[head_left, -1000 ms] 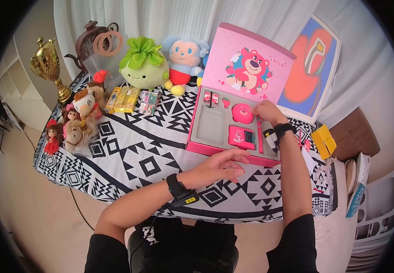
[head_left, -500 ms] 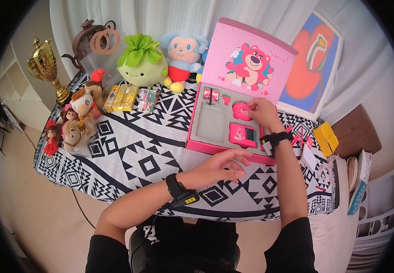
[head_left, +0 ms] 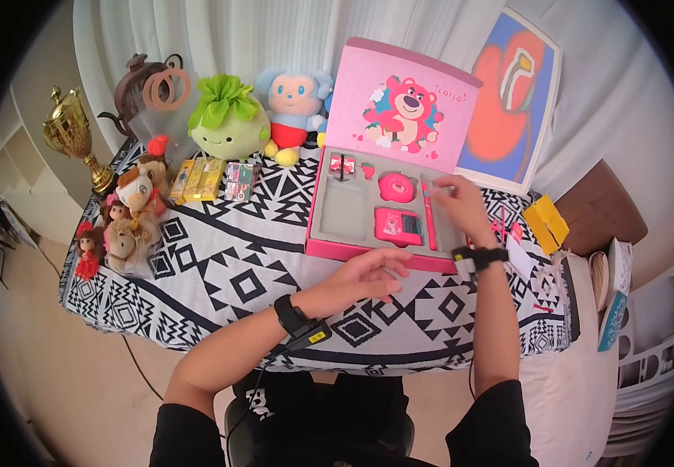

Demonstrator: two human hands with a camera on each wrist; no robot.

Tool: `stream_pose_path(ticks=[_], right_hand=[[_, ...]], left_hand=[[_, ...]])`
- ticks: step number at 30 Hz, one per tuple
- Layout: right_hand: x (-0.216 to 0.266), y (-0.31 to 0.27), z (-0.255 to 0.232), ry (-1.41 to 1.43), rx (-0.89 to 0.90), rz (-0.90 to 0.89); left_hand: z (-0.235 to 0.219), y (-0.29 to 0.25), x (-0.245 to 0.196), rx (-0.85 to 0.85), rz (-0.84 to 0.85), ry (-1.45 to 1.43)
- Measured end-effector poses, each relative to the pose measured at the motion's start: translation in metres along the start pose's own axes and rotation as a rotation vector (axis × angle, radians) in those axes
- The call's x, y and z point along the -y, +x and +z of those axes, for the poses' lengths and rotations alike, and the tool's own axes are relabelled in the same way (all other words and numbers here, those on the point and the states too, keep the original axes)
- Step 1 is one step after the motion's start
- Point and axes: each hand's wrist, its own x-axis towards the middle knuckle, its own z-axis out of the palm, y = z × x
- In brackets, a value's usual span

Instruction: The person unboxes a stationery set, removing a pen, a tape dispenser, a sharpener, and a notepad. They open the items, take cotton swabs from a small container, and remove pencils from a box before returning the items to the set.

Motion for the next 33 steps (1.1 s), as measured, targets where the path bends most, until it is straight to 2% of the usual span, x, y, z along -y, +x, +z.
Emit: stream_pose_path(ticks=[2, 5, 6, 10, 12, 13, 15, 16, 17, 19, 20, 22, 23, 25, 28, 31, 33], right_hand=[[-0.023, -0.015, -0.028, 0.061, -0.045, 0.119], [-0.075, -0.047, -0.061, 0.054, -0.189, 0.126], [-0.080, -0.060, -0.074, -0.031, -0.200, 0.219], [-0.122, -0.114, -0.101, -0.042, -0.340, 0.278], [-0.145, -0.137, -0.112, -0.180, -0.450, 0.423], [-0.163, -0.147, -0.118, -0.179, -0.452, 0.427], [-0.198, -0.162, -0.128, -0.348, -0.433, 0.391], [-0.197, -0.165, -0.134, -0.314, -0.361, 0.448], [-0.198, -0.167, -0.138, -0.313, -0.365, 0.452], [-0.202, -0.169, -0.145, -0.338, -0.214, 0.424], [-0.210, -0.170, -0.148, -0.338, -0.216, 0.426], [-0.218, -0.165, -0.153, -0.381, -0.076, 0.414], [-0.216, -0.164, -0.155, -0.378, -0.078, 0.412], [-0.214, -0.160, -0.161, -0.278, 0.047, 0.514], [-0.234, -0.153, -0.171, -0.185, 0.134, 0.496], [-0.197, -0.138, -0.178, -0.314, 0.209, 0.553], [-0.198, -0.141, -0.181, -0.315, 0.165, 0.515]], left_hand=[[0.000, 0.000, 0.001, -0.012, -0.018, 0.004], [0.000, 0.000, 0.004, -0.022, -0.013, 0.062], [0.001, 0.000, 0.004, -0.024, -0.009, 0.121], [0.008, -0.001, 0.001, -0.028, -0.038, 0.200], [0.009, -0.001, 0.007, -0.024, -0.057, 0.244], [0.009, 0.000, 0.009, -0.025, -0.073, 0.289], [0.010, 0.000, 0.011, -0.018, -0.082, 0.312], [0.010, 0.000, 0.012, -0.015, -0.089, 0.334], [0.010, 0.001, 0.012, -0.011, -0.090, 0.336], [0.009, 0.001, 0.014, -0.029, -0.017, 0.344], [0.008, 0.001, 0.015, -0.027, -0.017, 0.345], [0.007, 0.001, 0.016, -0.031, -0.017, 0.355], [0.007, 0.000, 0.016, -0.032, -0.017, 0.358], [0.009, 0.000, 0.014, -0.039, -0.041, 0.315], [0.007, 0.000, 0.016, -0.019, -0.033, 0.320], [0.007, -0.001, 0.014, 0.006, -0.068, 0.302], [0.007, -0.001, 0.011, -0.003, -0.076, 0.305]])
